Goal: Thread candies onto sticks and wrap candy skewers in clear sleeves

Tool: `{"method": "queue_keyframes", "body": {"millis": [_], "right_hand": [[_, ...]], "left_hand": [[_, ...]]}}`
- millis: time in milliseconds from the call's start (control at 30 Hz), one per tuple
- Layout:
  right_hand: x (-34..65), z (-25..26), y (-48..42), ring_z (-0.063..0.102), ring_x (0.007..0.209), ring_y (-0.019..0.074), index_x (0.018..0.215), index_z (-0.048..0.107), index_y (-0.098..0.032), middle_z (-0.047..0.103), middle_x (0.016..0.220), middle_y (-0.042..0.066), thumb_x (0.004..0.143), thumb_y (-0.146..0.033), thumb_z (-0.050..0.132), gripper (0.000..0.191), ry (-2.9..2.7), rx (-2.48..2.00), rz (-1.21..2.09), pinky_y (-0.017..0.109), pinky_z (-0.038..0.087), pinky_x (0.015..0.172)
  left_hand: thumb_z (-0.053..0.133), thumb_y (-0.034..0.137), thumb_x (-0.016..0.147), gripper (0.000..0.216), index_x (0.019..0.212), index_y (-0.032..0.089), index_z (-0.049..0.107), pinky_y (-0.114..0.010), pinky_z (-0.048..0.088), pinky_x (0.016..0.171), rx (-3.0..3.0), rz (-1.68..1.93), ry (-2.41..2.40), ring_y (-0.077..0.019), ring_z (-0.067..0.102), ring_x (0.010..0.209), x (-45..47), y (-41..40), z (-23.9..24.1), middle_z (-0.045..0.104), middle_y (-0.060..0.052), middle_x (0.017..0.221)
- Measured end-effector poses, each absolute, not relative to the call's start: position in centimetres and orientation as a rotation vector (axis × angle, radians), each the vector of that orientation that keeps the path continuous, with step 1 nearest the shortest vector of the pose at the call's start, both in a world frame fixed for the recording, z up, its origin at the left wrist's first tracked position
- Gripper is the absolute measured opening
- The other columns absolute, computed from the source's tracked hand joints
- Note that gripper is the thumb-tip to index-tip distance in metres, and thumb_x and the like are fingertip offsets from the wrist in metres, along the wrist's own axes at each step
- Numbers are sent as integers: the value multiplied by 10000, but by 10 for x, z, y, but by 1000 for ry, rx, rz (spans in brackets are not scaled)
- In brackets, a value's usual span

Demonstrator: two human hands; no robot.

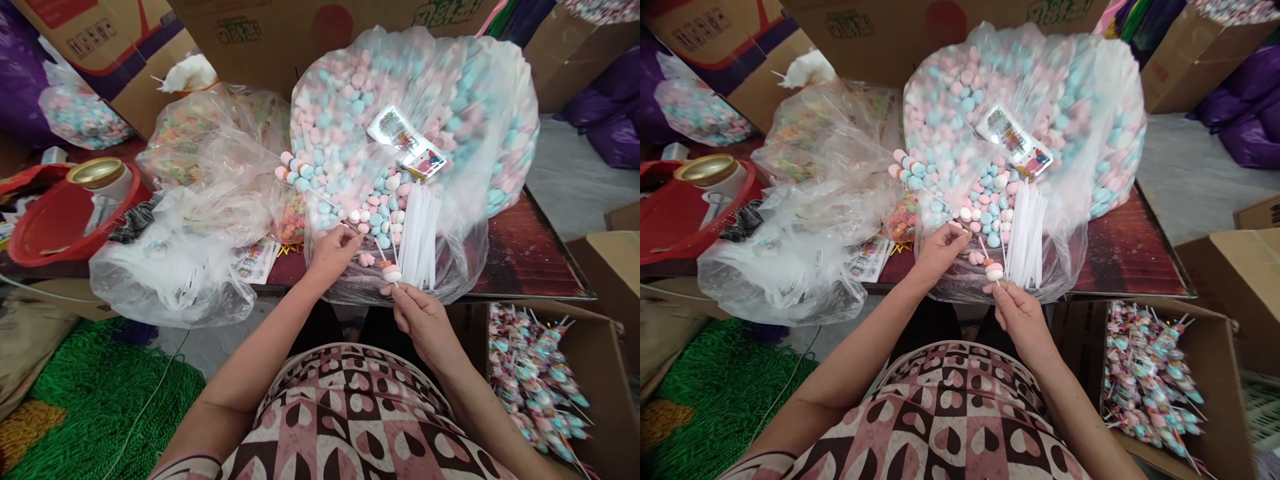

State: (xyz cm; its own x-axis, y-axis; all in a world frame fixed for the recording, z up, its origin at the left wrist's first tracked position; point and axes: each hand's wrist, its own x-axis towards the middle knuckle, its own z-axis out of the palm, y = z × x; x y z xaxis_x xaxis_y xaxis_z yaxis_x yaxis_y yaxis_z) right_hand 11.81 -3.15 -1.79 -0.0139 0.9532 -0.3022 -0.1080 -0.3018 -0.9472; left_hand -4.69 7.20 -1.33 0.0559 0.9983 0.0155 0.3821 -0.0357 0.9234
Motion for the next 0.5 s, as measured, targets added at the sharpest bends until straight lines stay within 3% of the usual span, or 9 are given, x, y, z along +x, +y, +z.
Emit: {"method": "queue_keyframes", "body": {"millis": [200, 367, 500], "right_hand": [[112, -18, -30, 281, 383, 66, 878, 672, -161, 344, 422, -89, 834, -521, 609, 368, -1047, -1372, 1548, 236, 150, 418], [112, -16, -31, 279, 382, 62, 881, 666, -155, 346, 415, -91, 838, -518, 598, 372, -1047, -1410, 1542, 235, 134, 419], [111, -14, -33, 261, 375, 53, 888, 668, -147, 341, 398, -97, 849, -495, 596, 358, -1004, -1408, 1573, 232, 145, 426]], "left_hand": [[733, 352, 717, 266, 816, 163, 575, -203, 386, 556, 863, 1141, 961, -89, 602, 592, -45, 57, -9, 667, 7, 719], [736, 376, 722, 277, 839, 160, 609, -205, 437, 580, 911, 1174, 973, -87, 605, 603, -42, 55, -14, 682, -3, 760], [628, 356, 843, 186, 897, 178, 632, -235, 483, 670, 1309, 1239, 1141, -106, 620, 672, -45, 51, -17, 684, -1, 796]]}}
